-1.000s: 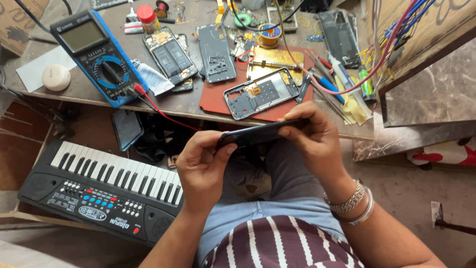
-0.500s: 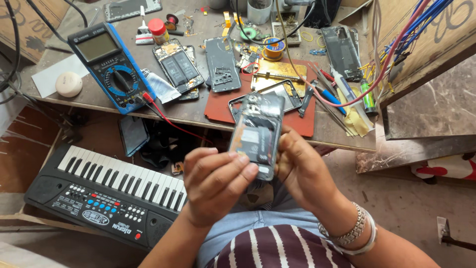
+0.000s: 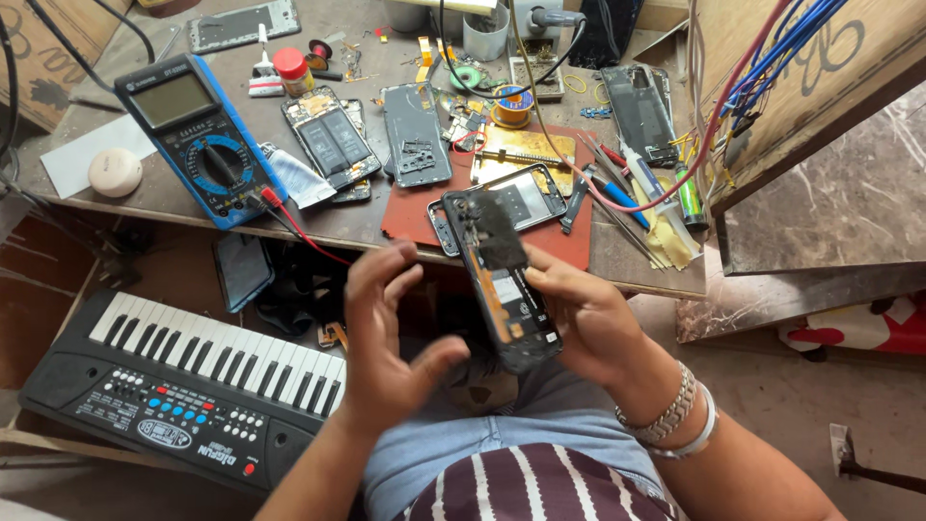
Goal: The person disassembles a smartphone at a cluttered repair bench, prying off the back cover and handling the internal board. They reach to a side cabinet for supplies, reconnect the battery, press the power button to test the phone, and use a screwdriver on the device.
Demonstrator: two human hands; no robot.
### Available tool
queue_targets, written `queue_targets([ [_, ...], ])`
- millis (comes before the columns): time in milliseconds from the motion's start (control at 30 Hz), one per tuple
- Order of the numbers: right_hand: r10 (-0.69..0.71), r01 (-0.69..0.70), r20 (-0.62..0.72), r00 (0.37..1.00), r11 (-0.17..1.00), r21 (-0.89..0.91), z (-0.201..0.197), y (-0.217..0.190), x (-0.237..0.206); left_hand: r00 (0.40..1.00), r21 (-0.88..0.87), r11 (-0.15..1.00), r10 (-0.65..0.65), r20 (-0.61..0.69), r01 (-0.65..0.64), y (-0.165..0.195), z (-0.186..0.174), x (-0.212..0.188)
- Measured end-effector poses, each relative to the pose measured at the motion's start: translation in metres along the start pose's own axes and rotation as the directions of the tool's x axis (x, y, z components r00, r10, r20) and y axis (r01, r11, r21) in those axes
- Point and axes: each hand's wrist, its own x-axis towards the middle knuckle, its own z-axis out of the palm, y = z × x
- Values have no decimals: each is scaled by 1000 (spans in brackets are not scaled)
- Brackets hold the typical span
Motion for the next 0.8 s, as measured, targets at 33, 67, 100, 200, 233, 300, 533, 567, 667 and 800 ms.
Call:
queue_targets([
  [33, 60, -61, 28, 998, 997, 38, -1, 0, 0, 994, -192, 976, -104, 14, 105, -5, 0, 4],
  [67, 97, -103, 97, 991, 992, 67, -1, 3, 0, 979, -372, 906, -201, 45, 203, -13, -2, 12],
  [100, 132, -149, 168, 977, 985, 91, 0, 6, 0, 954, -534, 794, -286, 91, 289, -21, -5, 19],
  [200, 202, -243, 280, 939, 963, 120, 1, 18, 2, 918, -711, 584, -301, 258, 392, -38, -6, 30],
  [233, 217, -264, 297, 930, 956, 127, 1, 21, 3, 910, -755, 513, -298, 290, 408, -40, -5, 29],
  [300, 283, -316, 223, 933, 940, 130, -1, 25, 6, 892, -824, 356, -280, 356, 441, -46, -3, 28],
  [533, 93, -72, 92, 991, 975, -213, -6, 24, 13, 865, -781, 458, -460, 201, 426, -54, -2, 34],
  [567, 113, -92, 73, 991, 964, -250, -5, 23, 14, 861, -747, 504, -475, 181, 435, -52, -3, 35],
  [667, 166, -149, 28, 986, 940, -308, -3, 20, 18, 871, -638, 626, -466, 156, 449, -47, -4, 39],
  [800, 179, -169, 11, 984, 944, -283, 1, 20, 24, 898, -444, 787, -423, 116, 428, -40, -2, 46],
])
